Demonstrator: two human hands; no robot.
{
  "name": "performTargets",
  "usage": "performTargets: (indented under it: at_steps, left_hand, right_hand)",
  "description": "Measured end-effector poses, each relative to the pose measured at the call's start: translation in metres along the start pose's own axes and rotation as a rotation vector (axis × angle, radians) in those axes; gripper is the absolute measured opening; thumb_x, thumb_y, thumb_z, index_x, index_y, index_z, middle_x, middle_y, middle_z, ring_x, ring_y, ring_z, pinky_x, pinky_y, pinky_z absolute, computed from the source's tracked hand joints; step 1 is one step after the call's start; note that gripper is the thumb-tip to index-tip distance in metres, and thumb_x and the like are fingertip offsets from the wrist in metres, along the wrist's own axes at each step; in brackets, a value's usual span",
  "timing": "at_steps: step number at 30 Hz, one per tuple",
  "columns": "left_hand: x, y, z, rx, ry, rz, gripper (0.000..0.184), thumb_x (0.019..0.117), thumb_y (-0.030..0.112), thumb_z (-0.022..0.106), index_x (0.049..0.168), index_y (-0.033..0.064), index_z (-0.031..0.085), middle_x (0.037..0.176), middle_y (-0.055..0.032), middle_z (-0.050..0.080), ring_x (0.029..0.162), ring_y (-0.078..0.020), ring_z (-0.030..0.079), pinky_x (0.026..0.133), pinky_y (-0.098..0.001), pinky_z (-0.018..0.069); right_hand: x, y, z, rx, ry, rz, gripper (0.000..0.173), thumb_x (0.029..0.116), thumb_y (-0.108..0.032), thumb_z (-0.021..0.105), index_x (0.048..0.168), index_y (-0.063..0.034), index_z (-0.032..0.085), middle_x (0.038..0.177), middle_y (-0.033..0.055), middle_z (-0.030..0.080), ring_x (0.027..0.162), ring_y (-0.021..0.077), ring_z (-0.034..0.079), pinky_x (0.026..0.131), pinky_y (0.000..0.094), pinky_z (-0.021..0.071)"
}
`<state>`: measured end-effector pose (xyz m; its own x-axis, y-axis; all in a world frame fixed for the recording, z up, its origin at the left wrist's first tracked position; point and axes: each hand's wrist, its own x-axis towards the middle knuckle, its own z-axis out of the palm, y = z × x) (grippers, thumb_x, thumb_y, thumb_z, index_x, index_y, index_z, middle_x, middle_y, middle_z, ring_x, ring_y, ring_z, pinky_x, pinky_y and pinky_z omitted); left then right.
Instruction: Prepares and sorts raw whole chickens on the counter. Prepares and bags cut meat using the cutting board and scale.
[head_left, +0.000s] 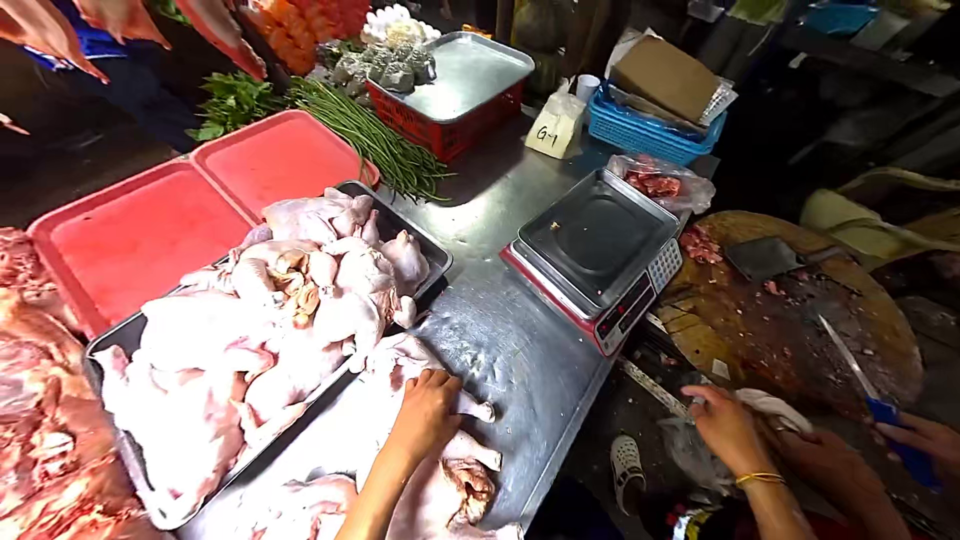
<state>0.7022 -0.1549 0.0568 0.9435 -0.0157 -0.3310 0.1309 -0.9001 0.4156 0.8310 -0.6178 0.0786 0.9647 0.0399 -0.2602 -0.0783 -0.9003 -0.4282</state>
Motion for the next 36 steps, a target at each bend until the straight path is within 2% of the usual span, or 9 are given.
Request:
performTargets:
  at_steps: [6, 11, 14, 18, 21, 25, 31, 33, 36]
  left_hand:
    - [0.005, 0.016, -0.017, -0.086, -0.132, -0.077, 0.048, 0.0917, 0.042, 0.072, 0.128, 0.0105, 0.069, 0.133, -0.0163, 0.063, 0.128, -0.0398, 0.054, 0.104, -0.0605, 0.0417]
    - [0.035, 0.074, -0.036, -0.320, 0.242, 0.030, 0.032, 0.0942, 0.027, 0.069, 0.115, 0.0031, 0.072, 0.120, -0.0174, 0.069, 0.116, -0.0355, 0.064, 0.102, -0.0546, 0.0500]
    - [0.082, 0.127, -0.053, -0.477, 0.179, -0.016, 0.037, 0.0997, 0.028, 0.063, 0.125, 0.0008, 0.067, 0.124, -0.0170, 0.068, 0.114, -0.0296, 0.067, 0.102, -0.0484, 0.0528]
    - [0.148, 0.167, -0.046, -0.530, 0.213, -0.112, 0.039, 0.0999, 0.028, 0.060, 0.128, 0.0010, 0.065, 0.120, -0.0163, 0.069, 0.103, -0.0268, 0.069, 0.094, -0.0452, 0.0561]
    - [0.174, 0.183, -0.031, -0.561, 0.352, -0.136, 0.035, 0.0977, 0.024, 0.064, 0.123, 0.0011, 0.067, 0.113, -0.0136, 0.071, 0.094, -0.0219, 0.071, 0.084, -0.0396, 0.0595]
    - [0.196, 0.193, -0.019, -0.651, 0.527, -0.242, 0.040, 0.0960, 0.019, 0.068, 0.129, -0.0038, 0.061, 0.106, -0.0151, 0.071, 0.082, -0.0202, 0.071, 0.073, -0.0392, 0.0614]
    - [0.222, 0.195, -0.009, -0.732, 0.654, -0.349, 0.042, 0.0911, 0.014, 0.071, 0.125, -0.0045, 0.055, 0.087, -0.0106, 0.067, 0.066, -0.0134, 0.064, 0.059, -0.0333, 0.0564]
    - [0.222, 0.193, -0.009, -0.777, 0.656, -0.363, 0.041, 0.0892, 0.011, 0.072, 0.122, -0.0044, 0.054, 0.086, -0.0092, 0.064, 0.066, -0.0119, 0.064, 0.059, -0.0317, 0.0570]
    - [0.223, 0.196, -0.011, -0.837, 0.650, -0.350, 0.039, 0.0885, 0.007, 0.070, 0.121, -0.0050, 0.052, 0.083, -0.0067, 0.062, 0.066, -0.0090, 0.063, 0.061, -0.0292, 0.0572]
  right_hand:
    - [0.014, -0.084, 0.021, 0.247, 0.023, -0.323, 0.026, 0.0973, -0.009, 0.056, 0.113, -0.0019, 0.075, 0.136, 0.0208, 0.063, 0.130, 0.0339, 0.059, 0.108, 0.0502, 0.0486]
    - [0.086, -0.143, 0.009, 0.387, 0.089, -0.570, 0.026, 0.0999, -0.013, 0.056, 0.114, -0.0007, 0.074, 0.128, 0.0163, 0.068, 0.114, 0.0212, 0.068, 0.097, 0.0344, 0.0571]
    - [0.160, -0.184, 0.004, 0.320, 0.067, -0.584, 0.027, 0.1012, -0.014, 0.059, 0.120, 0.0014, 0.072, 0.122, 0.0198, 0.069, 0.107, 0.0266, 0.069, 0.095, 0.0396, 0.0570]
    - [0.258, -0.234, 0.016, 0.119, -0.061, -0.600, 0.034, 0.1015, -0.022, 0.061, 0.130, -0.0041, 0.069, 0.129, 0.0210, 0.065, 0.121, 0.0329, 0.062, 0.108, 0.0457, 0.0482]
    - [0.289, -0.251, 0.022, 0.001, -0.188, -0.653, 0.031, 0.1034, -0.023, 0.055, 0.119, -0.0046, 0.073, 0.126, 0.0197, 0.066, 0.124, 0.0332, 0.061, 0.111, 0.0473, 0.0454]
    - [0.286, -0.222, -0.009, 0.208, -0.274, -0.726, 0.028, 0.1020, -0.025, 0.058, 0.110, -0.0035, 0.075, 0.111, 0.0159, 0.070, 0.108, 0.0263, 0.066, 0.099, 0.0415, 0.0518]
    - [0.238, -0.075, -0.078, 0.865, 0.168, -0.357, 0.017, 0.0958, -0.018, 0.067, 0.095, -0.0031, 0.074, 0.082, -0.0003, 0.070, 0.068, 0.0017, 0.062, 0.064, 0.0205, 0.0548]
    - [0.238, -0.030, -0.076, 0.631, 0.182, -0.122, 0.018, 0.0942, -0.014, 0.068, 0.109, -0.0043, 0.074, 0.092, 0.0066, 0.072, 0.079, 0.0130, 0.068, 0.075, 0.0314, 0.0585]
    - [0.242, -0.001, -0.077, 0.409, 0.060, 0.039, 0.052, 0.0946, 0.001, 0.055, 0.145, -0.0105, 0.056, 0.121, 0.0157, 0.069, 0.101, 0.0279, 0.070, 0.088, 0.0456, 0.0572]
